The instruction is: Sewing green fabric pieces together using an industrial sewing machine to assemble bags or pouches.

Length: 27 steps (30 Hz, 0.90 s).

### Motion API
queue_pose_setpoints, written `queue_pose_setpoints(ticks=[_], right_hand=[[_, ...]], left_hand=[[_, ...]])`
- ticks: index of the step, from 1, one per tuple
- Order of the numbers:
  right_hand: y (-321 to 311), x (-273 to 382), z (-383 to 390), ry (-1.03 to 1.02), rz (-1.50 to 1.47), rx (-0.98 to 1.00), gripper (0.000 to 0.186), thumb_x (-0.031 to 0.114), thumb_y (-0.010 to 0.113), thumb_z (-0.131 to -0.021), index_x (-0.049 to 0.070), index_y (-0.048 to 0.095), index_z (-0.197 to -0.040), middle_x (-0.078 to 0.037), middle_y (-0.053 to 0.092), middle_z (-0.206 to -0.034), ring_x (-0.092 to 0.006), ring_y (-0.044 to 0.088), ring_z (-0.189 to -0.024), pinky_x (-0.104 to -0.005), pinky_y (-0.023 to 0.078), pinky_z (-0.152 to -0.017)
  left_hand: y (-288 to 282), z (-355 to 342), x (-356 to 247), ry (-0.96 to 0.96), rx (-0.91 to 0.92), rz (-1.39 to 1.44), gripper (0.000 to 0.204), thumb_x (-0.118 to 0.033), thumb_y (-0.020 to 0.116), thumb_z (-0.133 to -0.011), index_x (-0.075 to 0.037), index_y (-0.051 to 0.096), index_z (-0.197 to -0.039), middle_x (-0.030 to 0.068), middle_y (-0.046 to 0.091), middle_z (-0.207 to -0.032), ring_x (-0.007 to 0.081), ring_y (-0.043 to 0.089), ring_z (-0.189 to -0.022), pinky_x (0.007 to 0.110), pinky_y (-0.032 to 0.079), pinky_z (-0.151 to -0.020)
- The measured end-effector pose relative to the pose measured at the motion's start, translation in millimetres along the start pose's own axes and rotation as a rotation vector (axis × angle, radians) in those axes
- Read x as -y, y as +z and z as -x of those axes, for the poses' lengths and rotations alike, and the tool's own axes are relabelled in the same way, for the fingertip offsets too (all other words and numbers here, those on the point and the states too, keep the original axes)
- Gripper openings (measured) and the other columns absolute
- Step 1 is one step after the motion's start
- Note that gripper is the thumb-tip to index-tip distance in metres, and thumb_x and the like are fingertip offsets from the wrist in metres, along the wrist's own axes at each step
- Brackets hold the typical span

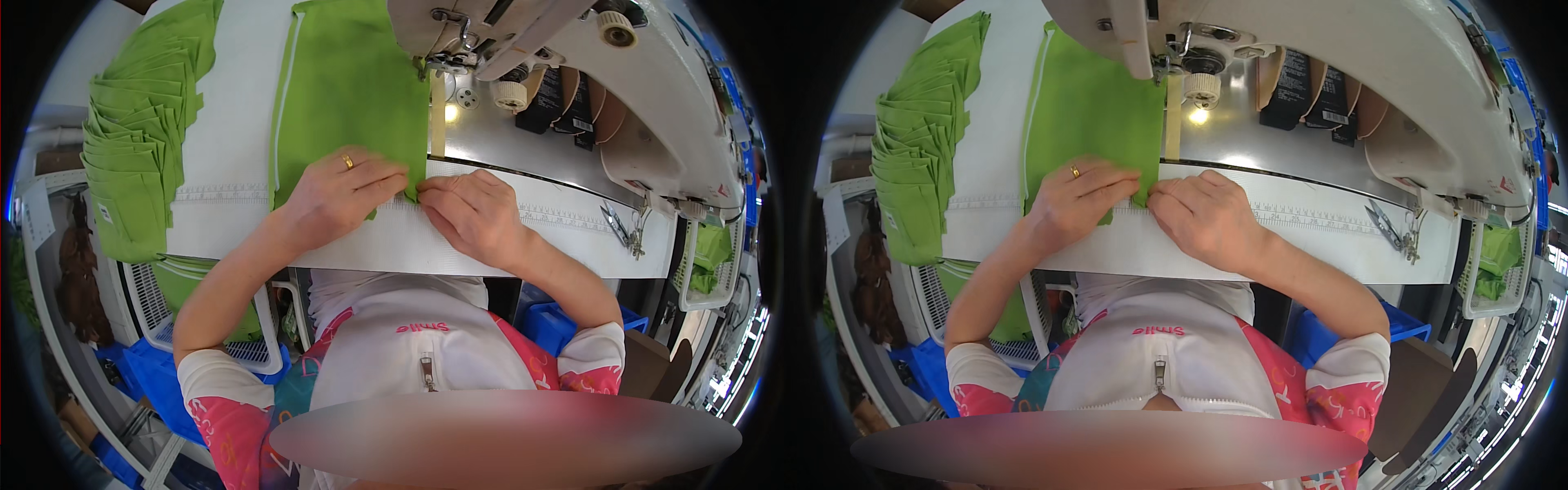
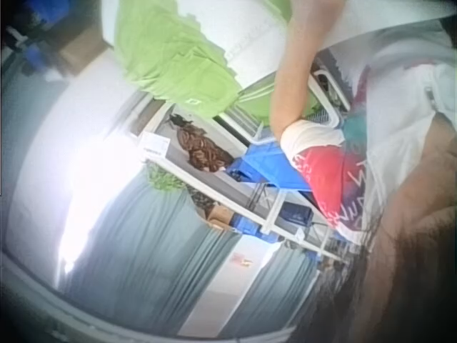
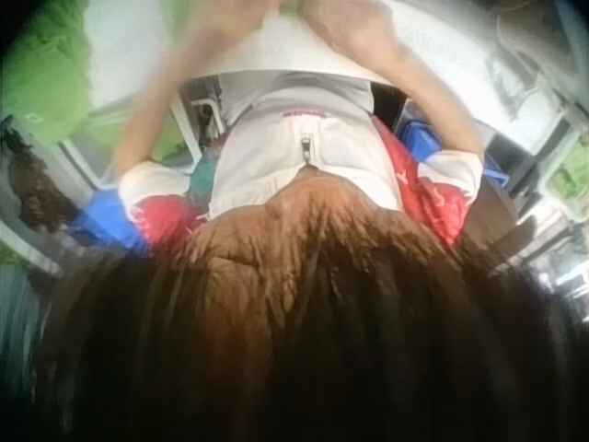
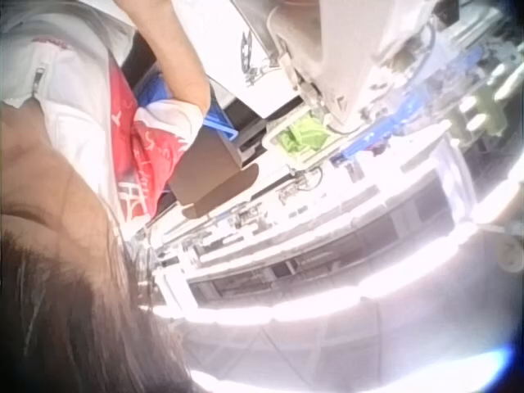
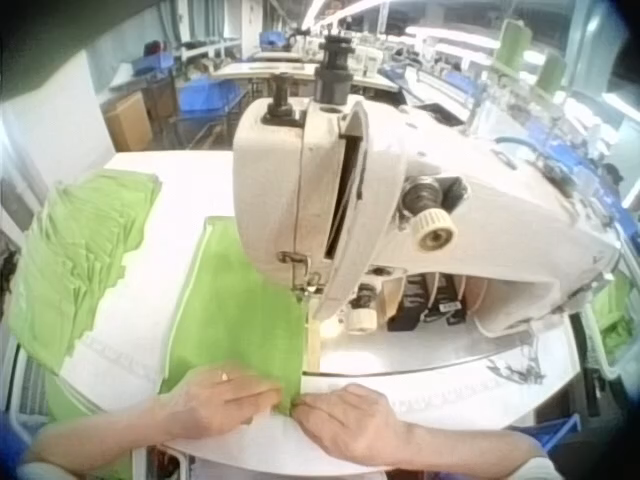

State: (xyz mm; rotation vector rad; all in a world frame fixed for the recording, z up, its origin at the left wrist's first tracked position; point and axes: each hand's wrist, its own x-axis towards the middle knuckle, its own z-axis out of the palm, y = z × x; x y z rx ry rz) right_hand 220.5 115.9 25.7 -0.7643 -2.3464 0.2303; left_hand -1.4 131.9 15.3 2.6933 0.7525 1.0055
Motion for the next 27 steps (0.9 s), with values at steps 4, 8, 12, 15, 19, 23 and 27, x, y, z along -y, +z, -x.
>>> queue_pose_setpoints(ticks=[4,8,12,15,19,23,27], right_hand=[[1.9,-14.4,-8.8,-0.008,0.026,-0.011,0.015,0.004,0.068,-0.067,0.005,0.060,-0.079,-0.003,0.064,-0.083,-0.0170,0.060,-0.066,-0.0290,0.044,-0.057],[5.6,-30.2,-15.6,-0.030,0.061,-0.024,0.015,0.004,0.069,-0.066,0.006,0.060,-0.078,-0.003,0.063,-0.080,-0.0175,0.059,-0.067,-0.0302,0.045,-0.058],[5.9,-42.5,-23.9,-0.058,0.121,0.015,0.015,0.004,0.069,-0.066,0.006,0.060,-0.078,-0.003,0.062,-0.082,-0.0185,0.059,-0.070,-0.0312,0.045,-0.059],[9.4,-53.4,-28.2,-0.082,0.114,-0.017,0.016,0.004,0.069,-0.066,0.006,0.061,-0.079,-0.003,0.061,-0.084,-0.0200,0.059,-0.073,-0.0309,0.046,-0.061],[7.4,-63.6,-28.6,-0.079,0.134,-0.040,0.022,0.003,0.069,-0.067,0.007,0.065,-0.088,-0.002,0.064,-0.092,-0.0200,0.059,-0.076,-0.0307,0.048,-0.065],[7.3,-68.2,-31.6,0.006,0.153,0.011,0.027,0.004,0.070,-0.070,0.009,0.067,-0.097,-0.001,0.064,-0.102,-0.0197,0.059,-0.083,-0.0306,0.050,-0.070],[9.9,-73.2,-32.0,0.044,0.196,0.041,0.025,0.008,0.067,-0.077,0.010,0.066,-0.102,-0.002,0.062,-0.105,-0.0219,0.060,-0.085,-0.0317,0.052,-0.069]], left_hand=[[-0.2,-10.9,13.6,0.000,0.004,-0.029,0.025,-0.001,0.064,-0.066,-0.001,0.066,-0.090,0.0085,0.065,-0.097,0.0244,0.063,-0.081,0.034,0.053,-0.071],[4.6,-14.9,30.8,0.020,0.024,-0.043,0.025,-0.001,0.064,-0.067,-0.002,0.066,-0.093,0.0073,0.065,-0.100,0.0250,0.062,-0.083,0.035,0.052,-0.073],[4.1,-22.3,44.2,-0.006,0.073,-0.041,0.028,-0.002,0.063,-0.067,-0.003,0.066,-0.095,0.0062,0.064,-0.103,0.0241,0.061,-0.087,0.039,0.050,-0.082],[2.3,-30.2,52.8,0.042,0.109,-0.124,0.027,-0.005,0.061,-0.068,-0.009,0.065,-0.095,0.0011,0.064,-0.101,0.0200,0.060,-0.088,0.040,0.045,-0.093],[3.5,-30.5,57.4,0.028,0.131,-0.110,0.027,-0.007,0.062,-0.068,-0.012,0.066,-0.094,-0.0009,0.064,-0.104,0.0192,0.061,-0.093,0.044,0.039,-0.102],[7.9,-36.5,70.3,-0.026,0.111,-0.121,0.026,-0.007,0.062,-0.069,-0.013,0.067,-0.095,-0.0028,0.065,-0.104,0.0191,0.061,-0.095,0.043,0.038,-0.103],[14.2,-44.3,90.7,-0.042,0.074,-0.139,0.025,-0.007,0.062,-0.071,-0.016,0.069,-0.094,-0.0032,0.067,-0.102,0.0176,0.061,-0.096,0.042,0.038,-0.103]])
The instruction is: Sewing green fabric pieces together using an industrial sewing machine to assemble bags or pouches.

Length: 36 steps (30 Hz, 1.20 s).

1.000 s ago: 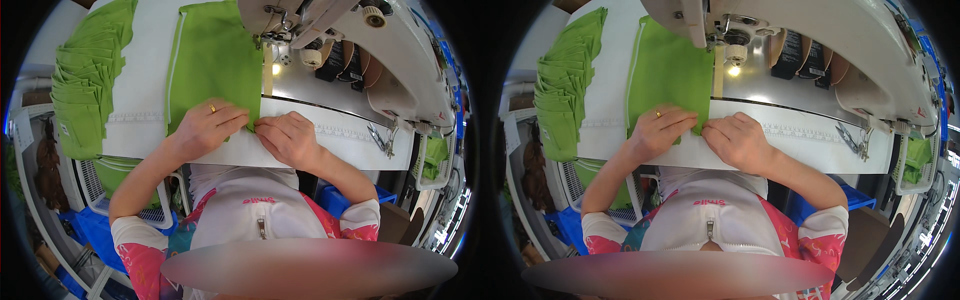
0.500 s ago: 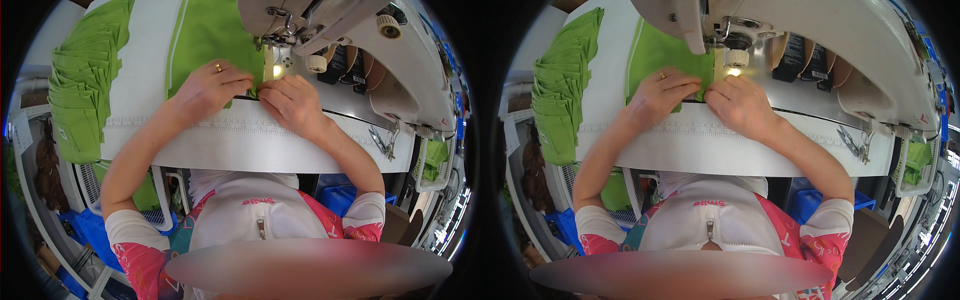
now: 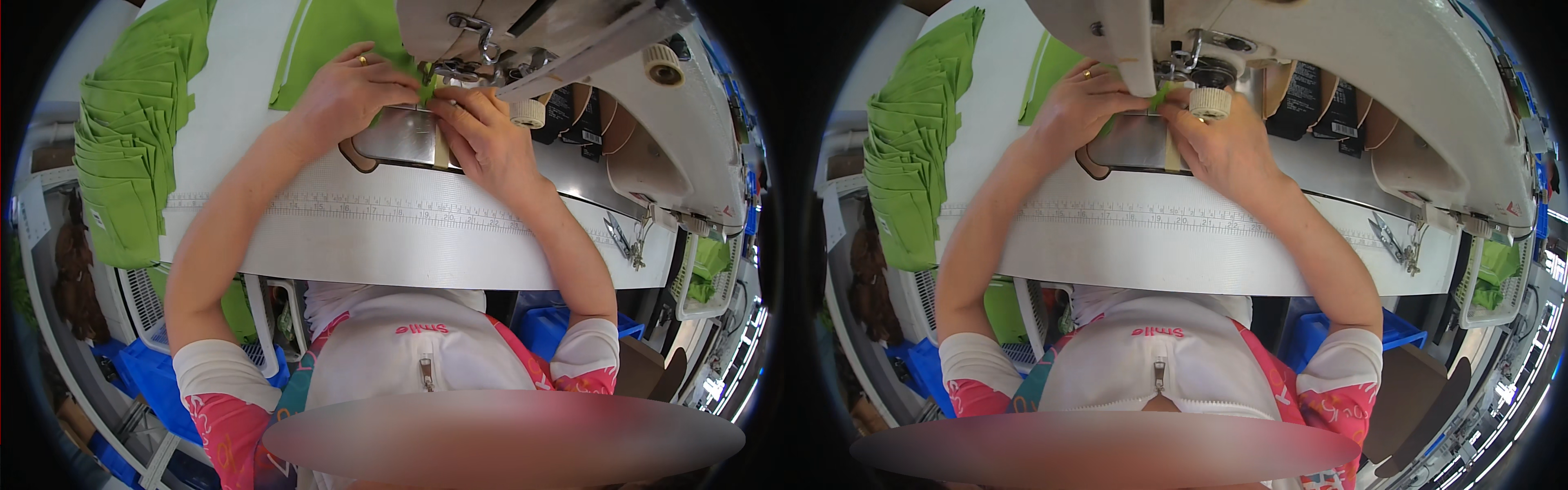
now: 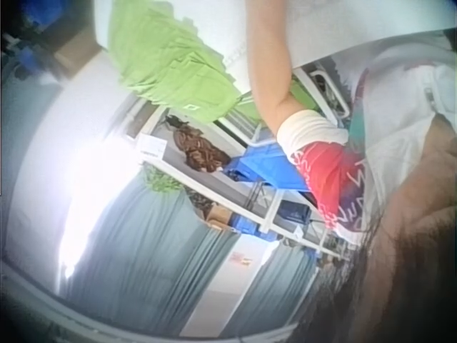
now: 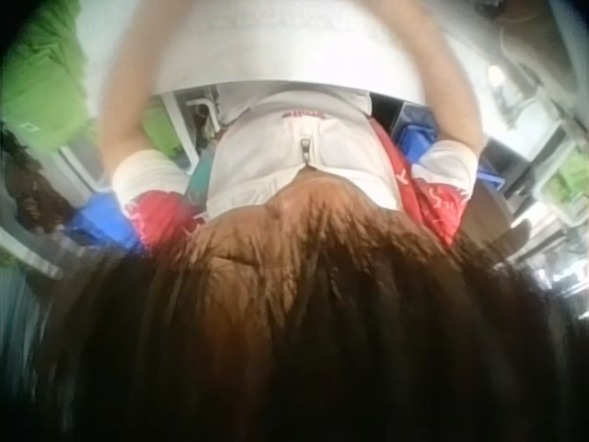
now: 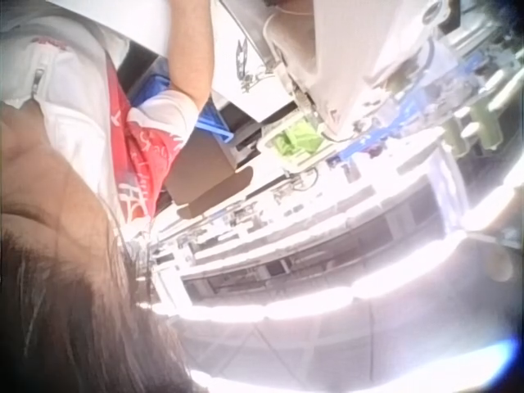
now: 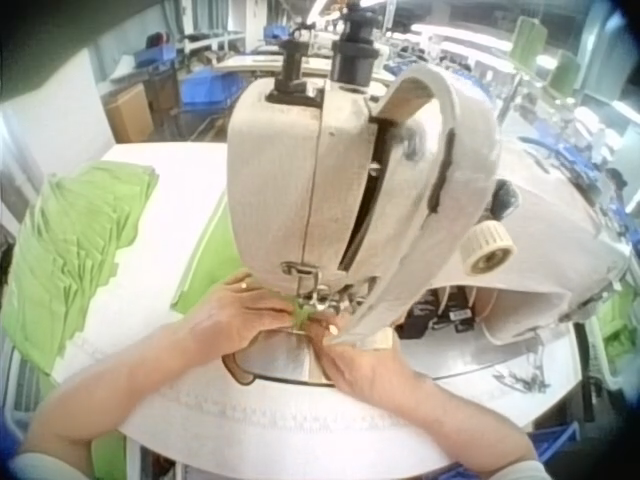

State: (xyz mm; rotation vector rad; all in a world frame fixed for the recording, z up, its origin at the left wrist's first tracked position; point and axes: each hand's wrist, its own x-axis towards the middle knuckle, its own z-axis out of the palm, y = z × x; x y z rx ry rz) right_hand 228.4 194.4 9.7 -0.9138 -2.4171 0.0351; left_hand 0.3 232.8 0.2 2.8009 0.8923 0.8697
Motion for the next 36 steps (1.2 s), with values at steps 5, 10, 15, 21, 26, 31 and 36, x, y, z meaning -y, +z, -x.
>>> queue_pose_setpoints(ticks=[5,10,15,21,26,31,36], right_hand=[[2.2,2.1,-1.2,0.136,0.127,-0.052,0.027,0.011,0.064,-0.079,0.010,0.063,-0.106,-0.008,0.063,-0.095,-0.0289,0.056,-0.081,-0.0383,0.047,-0.068],[-21.5,12.8,18.0,0.264,0.139,0.149,0.029,0.012,0.061,-0.085,0.012,0.059,-0.114,-0.007,0.058,-0.115,-0.0280,0.060,-0.093,-0.0361,0.051,-0.073],[-23.6,18.2,31.1,0.191,0.052,0.022,0.031,0.007,0.063,-0.081,0.008,0.060,-0.112,-0.010,0.057,-0.119,-0.0293,0.057,-0.098,-0.0366,0.046,-0.084],[-22.1,15.9,28.3,0.197,-0.011,-0.006,0.029,0.005,0.065,-0.080,0.005,0.063,-0.108,-0.009,0.060,-0.113,-0.0288,0.058,-0.095,-0.0356,0.047,-0.082],[-17.5,24.3,32.1,0.045,-0.056,-0.110,0.034,0.002,0.067,-0.070,0.003,0.062,-0.104,-0.010,0.060,-0.101,-0.0277,0.057,-0.091,-0.0372,0.047,-0.077],[-15.6,40.4,30.8,-0.033,0.037,0.025,0.037,0.004,0.064,-0.070,0.003,0.063,-0.107,-0.007,0.059,-0.106,-0.0256,0.054,-0.093,-0.0359,0.045,-0.080],[-14.3,39.5,34.5,-0.117,0.040,-0.044,0.033,0.016,0.069,-0.070,0.004,0.065,-0.100,-0.007,0.058,-0.105,-0.0230,0.053,-0.093,-0.0347,0.042,-0.078]], left_hand=[[0.3,-13.3,14.7,-0.059,-0.009,0.045,0.024,-0.005,0.059,-0.078,-0.017,0.070,-0.095,-0.0021,0.067,-0.102,0.0166,0.061,-0.098,0.041,0.038,-0.102],[-20.7,-14.2,22.8,-0.152,-0.036,0.148,0.018,-0.010,0.060,-0.081,-0.013,0.069,-0.097,0.0005,0.066,-0.103,0.0217,0.061,-0.094,0.038,0.042,-0.096],[-41.4,-10.6,92.2,-0.571,0.035,0.445,0.021,-0.017,0.059,-0.089,-0.001,0.064,-0.102,-0.0002,0.068,-0.097,0.0089,0.057,-0.092,0.027,0.045,-0.083],[-48.5,5.3,76.9,-0.172,-0.127,-0.270,0.031,-0.028,0.060,-0.088,-0.003,0.061,-0.105,0.0101,0.065,-0.098,0.0209,0.062,-0.083,0.031,0.047,-0.076],[-72.5,58.2,-36.4,-0.569,0.190,-0.376,0.029,-0.030,0.068,-0.082,-0.004,0.056,-0.081,0.0092,0.056,-0.075,0.0267,0.058,-0.066,0.037,0.045,-0.058],[-66.7,65.7,-92.2,-0.646,0.286,-0.352,0.026,-0.027,0.070,-0.080,-0.004,0.057,-0.083,0.0090,0.056,-0.075,0.0271,0.057,-0.064,0.035,0.045,-0.055],[-46.3,-0.1,-44.9,-0.103,-0.093,-0.103,0.028,-0.023,0.073,-0.072,-0.005,0.062,-0.090,0.0090,0.057,-0.073,0.0251,0.058,-0.069,0.038,0.045,-0.064]])
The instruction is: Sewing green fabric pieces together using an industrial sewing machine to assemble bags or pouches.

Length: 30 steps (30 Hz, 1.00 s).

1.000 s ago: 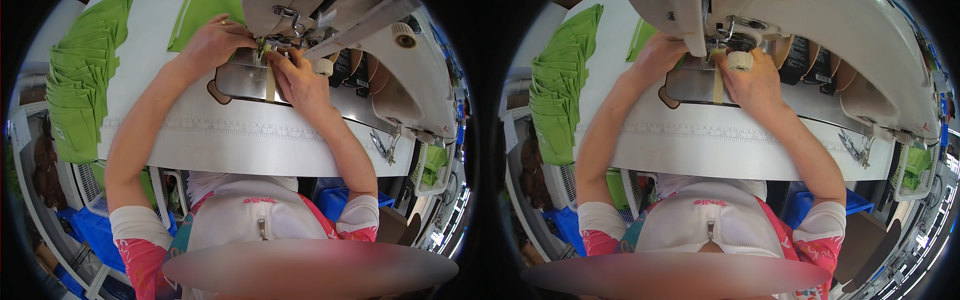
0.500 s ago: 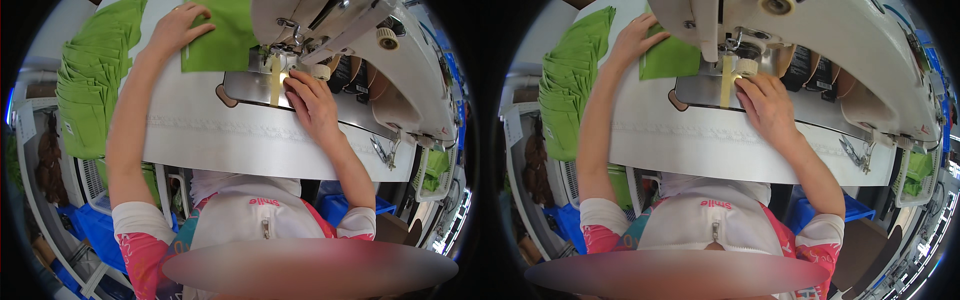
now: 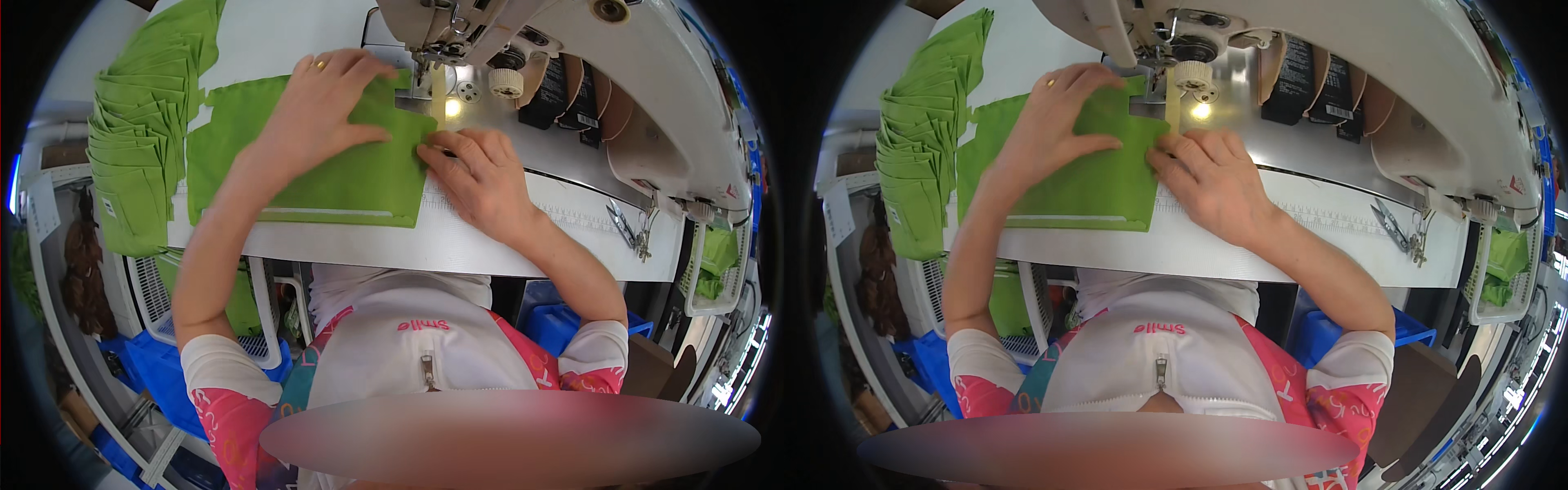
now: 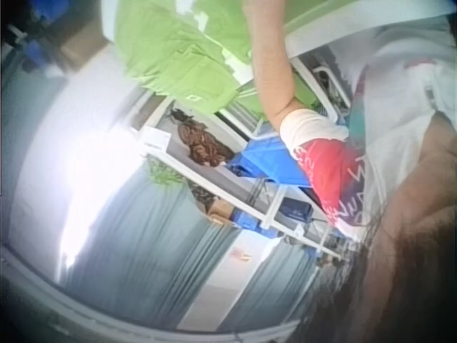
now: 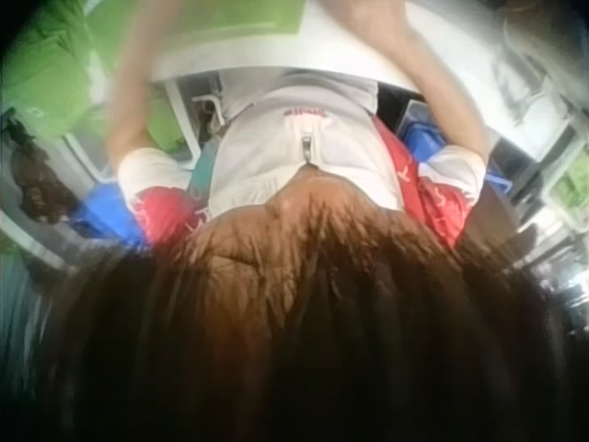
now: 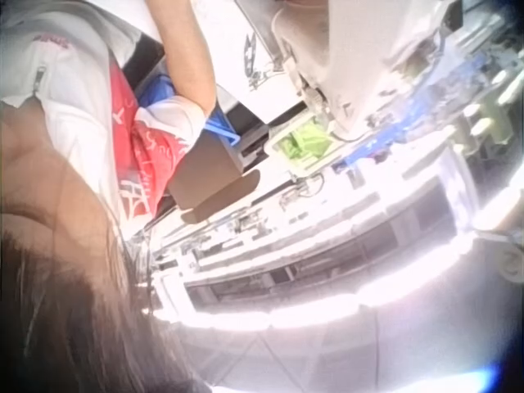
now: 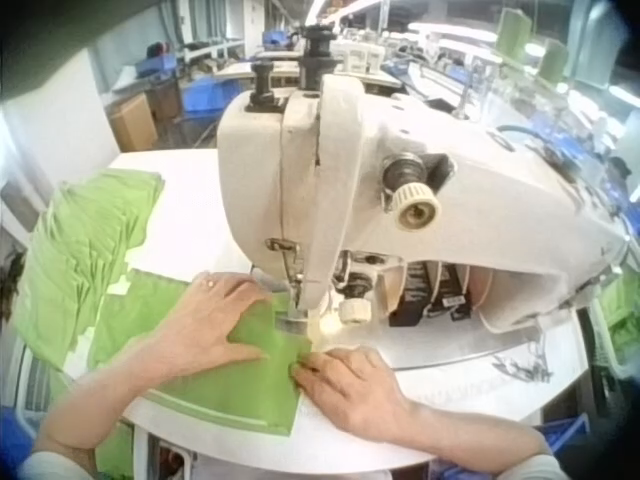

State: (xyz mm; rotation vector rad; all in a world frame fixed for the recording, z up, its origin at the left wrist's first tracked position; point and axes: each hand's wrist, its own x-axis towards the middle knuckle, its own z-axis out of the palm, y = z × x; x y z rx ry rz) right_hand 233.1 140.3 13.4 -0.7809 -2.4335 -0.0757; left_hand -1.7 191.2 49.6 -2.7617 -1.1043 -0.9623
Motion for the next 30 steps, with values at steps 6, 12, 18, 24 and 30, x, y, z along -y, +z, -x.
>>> queue_pose_setpoints(ticks=[6,12,18,24,30], right_hand=[[-4.1,8.2,1.6,0.047,-0.035,0.035,0.040,0.028,0.076,-0.065,0.005,0.066,-0.096,-0.005,0.056,-0.095,-0.0215,0.052,-0.089,-0.0333,0.041,-0.075],[-3.0,6.9,0.2,0.076,-0.077,0.036,0.039,0.027,0.076,-0.065,0.005,0.066,-0.095,-0.005,0.056,-0.094,-0.0212,0.052,-0.088,-0.0338,0.041,-0.074],[-3.4,4.6,-5.4,0.104,0.023,-0.023,0.041,0.027,0.076,-0.065,0.004,0.066,-0.099,-0.005,0.059,-0.103,-0.0214,0.053,-0.089,-0.0341,0.042,-0.075],[-1.4,4.8,-5.9,0.148,0.061,0.071,0.045,0.027,0.074,-0.070,0.004,0.064,-0.107,-0.005,0.062,-0.114,-0.0221,0.055,-0.091,-0.0334,0.039,-0.079],[1.1,-7.3,-18.4,0.135,0.079,0.098,0.044,0.026,0.073,-0.071,0.003,0.064,-0.107,-0.004,0.062,-0.113,-0.0220,0.056,-0.092,-0.0337,0.040,-0.080]], left_hand=[[4.1,-36.5,11.9,-0.331,0.723,0.346,0.033,-0.024,0.074,-0.069,-0.001,0.062,-0.088,0.0069,0.057,-0.071,0.0212,0.052,-0.068,0.029,0.043,-0.066],[13.4,-32.0,15.6,-0.493,0.681,0.722,0.031,-0.028,0.070,-0.074,0.001,0.068,-0.083,0.0093,0.062,-0.071,0.0178,0.055,-0.066,0.031,0.044,-0.066],[17.8,-33.4,14.6,-0.512,0.593,0.620,0.024,-0.021,0.069,-0.072,0.001,0.069,-0.081,0.0096,0.063,-0.067,0.0166,0.055,-0.063,0.031,0.044,-0.063],[24.2,-35.8,21.8,-0.475,0.578,0.565,0.026,-0.025,0.072,-0.068,0.000,0.067,-0.073,0.0088,0.060,-0.064,0.0180,0.054,-0.062,0.032,0.044,-0.061],[24.9,-50.1,32.8,-0.473,0.571,0.551,0.027,-0.024,0.075,-0.064,-0.001,0.064,-0.072,0.0066,0.062,-0.067,0.0184,0.057,-0.063,0.032,0.044,-0.060]])
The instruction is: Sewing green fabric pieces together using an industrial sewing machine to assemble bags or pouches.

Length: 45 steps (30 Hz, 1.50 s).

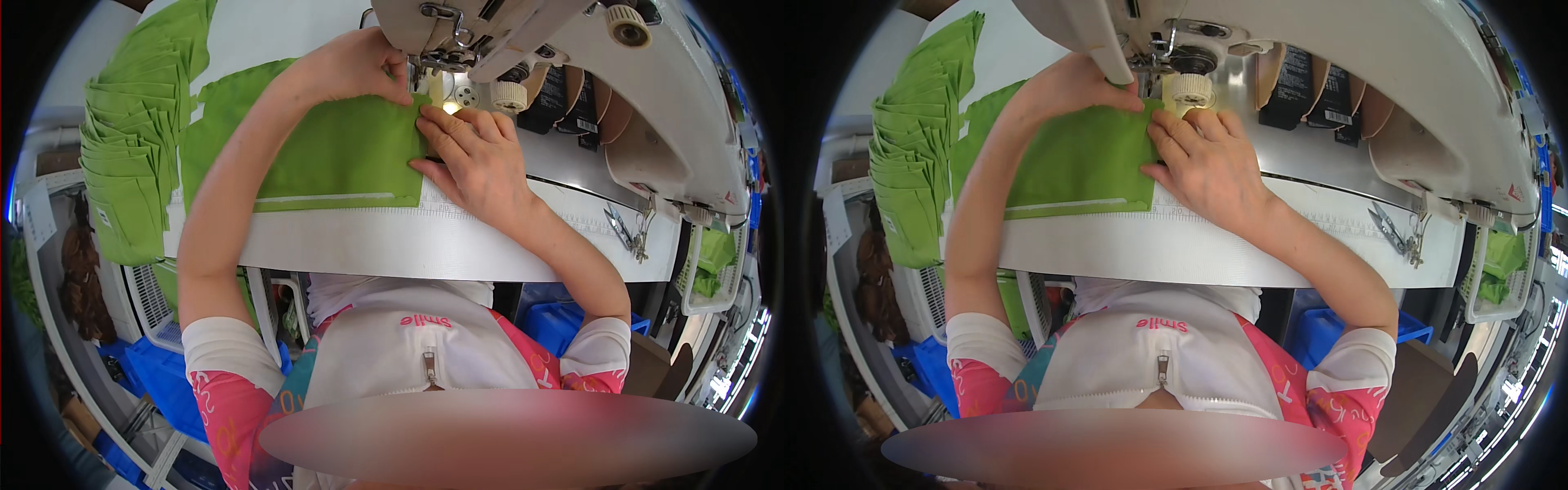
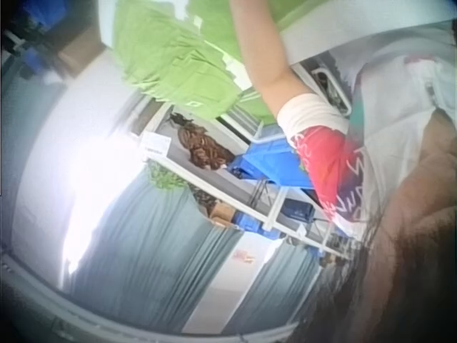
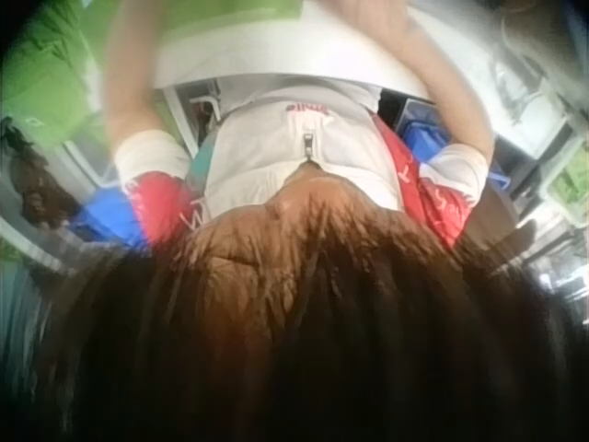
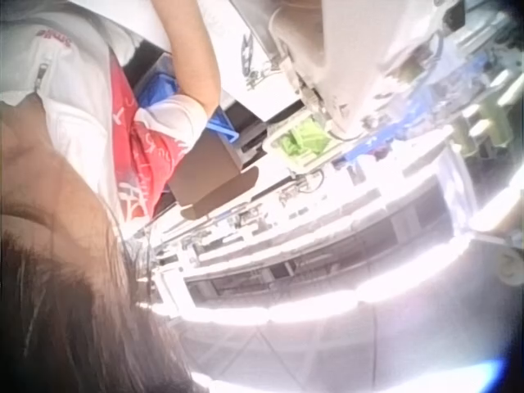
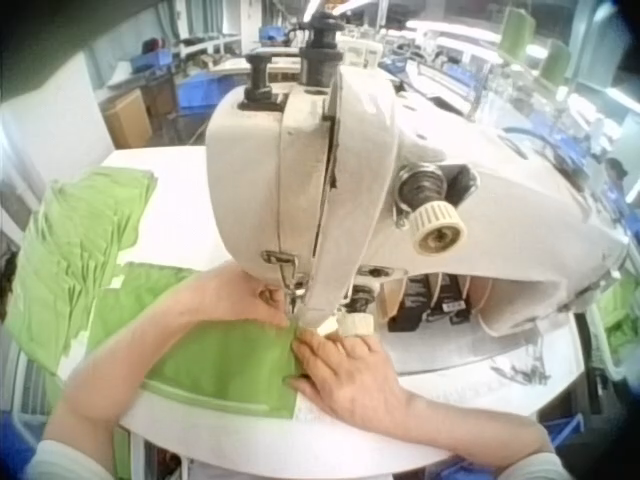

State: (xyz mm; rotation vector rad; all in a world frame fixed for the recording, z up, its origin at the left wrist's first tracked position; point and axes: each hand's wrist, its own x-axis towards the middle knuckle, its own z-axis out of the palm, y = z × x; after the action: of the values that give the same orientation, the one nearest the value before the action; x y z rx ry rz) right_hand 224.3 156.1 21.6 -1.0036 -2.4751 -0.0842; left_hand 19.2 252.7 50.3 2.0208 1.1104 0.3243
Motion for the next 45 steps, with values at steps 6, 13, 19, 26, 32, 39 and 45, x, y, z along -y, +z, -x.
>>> queue_pose_setpoints(ticks=[6,13,19,26,32,39,45], right_hand=[[10.5,-7.8,-7.2,0.004,-0.001,-0.051,0.039,0.028,0.071,-0.074,0.002,0.065,-0.102,-0.005,0.063,-0.110,-0.0214,0.056,-0.081,-0.0330,0.041,-0.075],[13.3,-16.9,-9.8,0.043,-0.011,-0.019,0.042,0.024,0.073,-0.073,0.005,0.063,-0.109,-0.004,0.062,-0.113,-0.0247,0.056,-0.091,-0.0336,0.049,-0.074],[12.3,-15.6,-12.0,0.025,-0.013,-0.049,0.041,0.024,0.073,-0.073,0.004,0.063,-0.108,-0.004,0.061,-0.112,-0.0261,0.056,-0.092,-0.0342,0.050,-0.073],[-2.5,-9.7,13.1,0.178,-0.334,-0.029,0.032,0.013,0.069,-0.079,0.002,0.062,-0.107,-0.010,0.060,-0.110,-0.0269,0.056,-0.094,-0.0326,0.047,-0.080],[-26.4,26.0,46.5,0.535,-0.945,-0.044,0.031,0.003,0.061,-0.086,0.001,0.058,-0.117,-0.012,0.058,-0.118,-0.0209,0.058,-0.103,-0.0299,0.046,-0.087],[-32.1,46.3,33.5,1.133,-1.961,0.028,0.042,0.011,0.048,-0.095,-0.007,0.040,-0.132,-0.018,0.050,-0.131,-0.0223,0.061,-0.105,-0.0293,0.051,-0.086],[-6.1,39.0,1.3,0.912,-1.806,0.247,0.033,0.008,0.045,-0.094,-0.007,0.049,-0.123,-0.012,0.061,-0.112,-0.0170,0.065,-0.093,-0.0259,0.053,-0.078]], left_hand=[[-5.8,-9.5,4.2,0.026,-0.064,-0.003,0.026,-0.020,0.073,-0.063,-0.001,0.063,-0.077,0.0060,0.063,-0.068,0.0179,0.059,-0.065,0.030,0.046,-0.061],[-17.5,-17.9,-2.2,0.078,0.015,-0.123,0.043,-0.041,0.076,-0.073,-0.001,0.067,-0.086,0.0080,0.064,-0.076,0.0179,0.058,-0.071,0.035,0.046,-0.062],[-8.3,-32.3,45.8,0.062,-0.053,-0.300,0.046,-0.043,0.076,-0.073,-0.002,0.066,-0.089,0.0077,0.064,-0.078,0.0166,0.058,-0.072,0.034,0.047,-0.065],[0.2,23.8,7.2,0.317,-0.488,-0.622,0.037,-0.024,0.074,-0.068,-0.002,0.063,-0.096,0.0114,0.062,-0.096,0.0259,0.059,-0.091,0.036,0.049,-0.077],[66.1,103.2,-13.4,0.375,-0.356,-0.496,0.025,-0.011,0.071,-0.073,-0.005,0.064,-0.097,0.0104,0.061,-0.099,0.0265,0.060,-0.087,0.036,0.050,-0.073],[61.3,101.1,-12.0,0.230,-0.562,0.126,0.013,-0.002,0.067,-0.074,-0.005,0.065,-0.087,0.0073,0.061,-0.082,0.0257,0.060,-0.072,0.032,0.050,-0.062],[70.6,102.9,-19.2,0.340,-0.587,-0.134,0.015,-0.003,0.063,-0.081,-0.001,0.065,-0.096,0.0103,0.060,-0.090,0.0231,0.060,-0.076,0.029,0.048,-0.066]])
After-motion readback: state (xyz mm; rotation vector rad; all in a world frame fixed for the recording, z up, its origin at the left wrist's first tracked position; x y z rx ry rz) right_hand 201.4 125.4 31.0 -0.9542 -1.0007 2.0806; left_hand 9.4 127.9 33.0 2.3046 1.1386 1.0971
